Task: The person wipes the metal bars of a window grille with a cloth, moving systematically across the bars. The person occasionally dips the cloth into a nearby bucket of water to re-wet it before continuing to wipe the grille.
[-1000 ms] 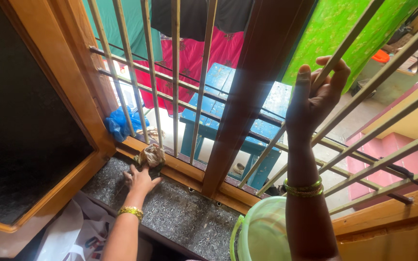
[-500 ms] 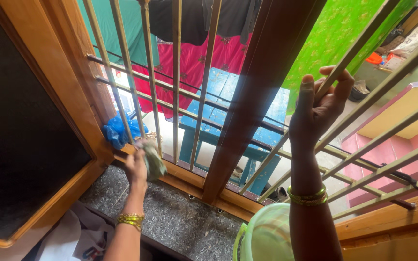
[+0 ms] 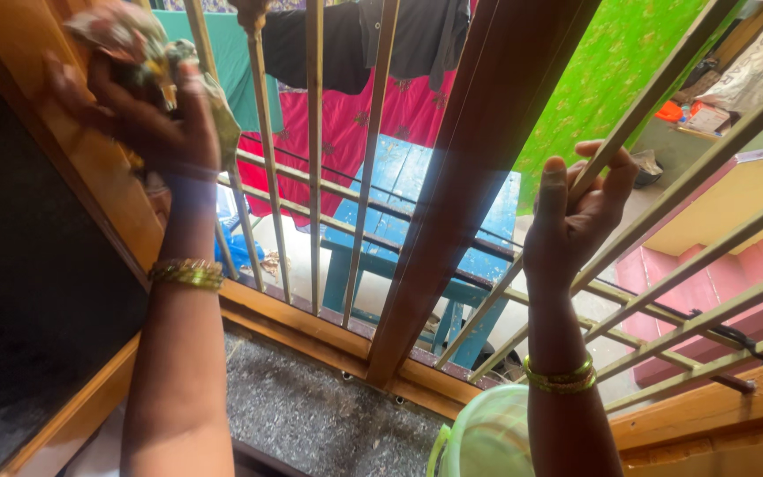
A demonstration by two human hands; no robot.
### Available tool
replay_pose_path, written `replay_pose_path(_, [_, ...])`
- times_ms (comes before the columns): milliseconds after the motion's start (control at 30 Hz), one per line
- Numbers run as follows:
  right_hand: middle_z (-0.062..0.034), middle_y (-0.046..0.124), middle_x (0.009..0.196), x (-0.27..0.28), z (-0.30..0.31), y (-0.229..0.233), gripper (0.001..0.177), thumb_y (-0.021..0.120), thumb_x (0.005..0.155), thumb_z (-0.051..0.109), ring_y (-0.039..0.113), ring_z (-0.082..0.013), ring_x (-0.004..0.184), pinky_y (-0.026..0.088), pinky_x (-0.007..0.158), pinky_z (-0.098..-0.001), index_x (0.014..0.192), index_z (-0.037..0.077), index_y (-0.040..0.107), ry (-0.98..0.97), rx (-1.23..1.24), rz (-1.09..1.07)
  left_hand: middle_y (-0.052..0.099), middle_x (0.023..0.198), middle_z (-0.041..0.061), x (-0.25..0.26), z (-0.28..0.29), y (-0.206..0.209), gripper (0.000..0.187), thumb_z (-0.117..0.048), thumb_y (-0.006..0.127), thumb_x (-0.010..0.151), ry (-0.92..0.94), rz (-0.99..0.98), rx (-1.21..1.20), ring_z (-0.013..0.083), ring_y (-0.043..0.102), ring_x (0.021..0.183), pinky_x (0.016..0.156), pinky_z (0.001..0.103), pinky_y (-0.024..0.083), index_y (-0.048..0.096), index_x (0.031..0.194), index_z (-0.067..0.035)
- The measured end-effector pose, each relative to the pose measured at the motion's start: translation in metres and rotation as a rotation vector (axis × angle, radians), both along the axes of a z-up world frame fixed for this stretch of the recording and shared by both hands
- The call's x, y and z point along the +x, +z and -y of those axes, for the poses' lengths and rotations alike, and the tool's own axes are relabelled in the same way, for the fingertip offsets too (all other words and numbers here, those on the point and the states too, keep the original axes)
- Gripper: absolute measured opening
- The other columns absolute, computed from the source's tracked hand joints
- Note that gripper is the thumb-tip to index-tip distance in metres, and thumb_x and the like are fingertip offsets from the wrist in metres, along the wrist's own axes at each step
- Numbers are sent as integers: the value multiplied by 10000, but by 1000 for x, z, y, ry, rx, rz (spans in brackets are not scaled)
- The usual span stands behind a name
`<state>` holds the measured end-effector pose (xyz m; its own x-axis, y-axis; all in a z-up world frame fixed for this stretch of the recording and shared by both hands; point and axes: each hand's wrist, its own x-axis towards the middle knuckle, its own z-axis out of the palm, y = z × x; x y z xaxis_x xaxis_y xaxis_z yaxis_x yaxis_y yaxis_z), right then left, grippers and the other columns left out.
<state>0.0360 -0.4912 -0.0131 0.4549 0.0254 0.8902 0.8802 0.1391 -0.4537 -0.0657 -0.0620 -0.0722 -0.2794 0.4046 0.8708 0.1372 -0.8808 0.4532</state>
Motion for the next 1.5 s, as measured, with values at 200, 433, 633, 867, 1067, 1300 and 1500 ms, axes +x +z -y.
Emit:
replay_pose_path(200, [48, 406, 734, -2, -2, 1, 217, 667, 1173, 123, 385, -22, 582, 252, 546, -183, 1282, 88, 482, 56, 30, -28, 220, 1684, 216, 37, 6, -20, 749, -535, 431, 1136, -47, -210, 44, 402, 309, 1579, 1347, 503, 294, 228, 1670, -53])
replay_pose_path(433, [35, 443, 741, -1, 0, -1, 218, 682, 1177, 155, 411, -33, 548, 248, 492, -184, 1270, 103, 492, 67, 37, -41, 221, 1662, 302, 24, 29, -68, 655, -486, 436, 1171, -218, -224, -89, 470, 283, 1586, 1346, 566, 262, 347, 1615, -13])
replay_pose_path(633, [22, 471, 810, 0, 1, -3, 232, 696, 1192, 172, 433, -35, 570, 266, 490, -172, 1271, 102, 489, 84, 58, -73, 278, 1693, 239, 11, 36, -90, 639, -448, 413, 1158, -139, -389, -88, 468, 230, 1610, 1348, 574, 206, 345, 1628, -20])
replay_pose_path(867, [16, 511, 1031, 7, 1, -8, 241, 690, 1204, 138, 486, -53, 654, 343, 517, -188, 1311, 82, 483, 76, 48, -1, 218, 1644, 301, 15, 37, -116, 727, -522, 377, 1188, -220, -217, -108, 458, 290, 1573, 1333, 542, 307, 177, 1661, -8])
replay_pose_path(1067, [18, 502, 977, 14, -2, -5, 236, 667, 1148, 71, 440, -29, 628, 294, 514, -179, 1302, 60, 489, 10, 42, 41, 400, 1516, 268, -5, 48, -133, 553, -371, 532, 1156, -58, -341, -193, 441, 472, 1394, 1173, 550, 414, 411, 1557, -10])
replay_pose_path(1300, [0, 530, 1073, 13, -3, -5, 222, 677, 1134, 47, 421, -22, 650, 291, 544, -184, 1285, 68, 515, -46, 37, 54, 514, 1400, 262, -22, 64, -101, 355, -284, 545, 1112, -196, -519, -515, 376, 605, 1199, 1065, 468, 517, 587, 1383, -58])
replay_pose_path(1500, [4, 540, 1104, 16, -2, -4, 235, 683, 1123, 92, 453, -31, 662, 333, 550, -179, 1291, 79, 518, -95, 6, 90, 569, 1452, 125, -27, 104, -83, 417, -274, 564, 1162, -196, -485, -153, 299, 572, 1363, 1233, 454, 466, 518, 1546, -119])
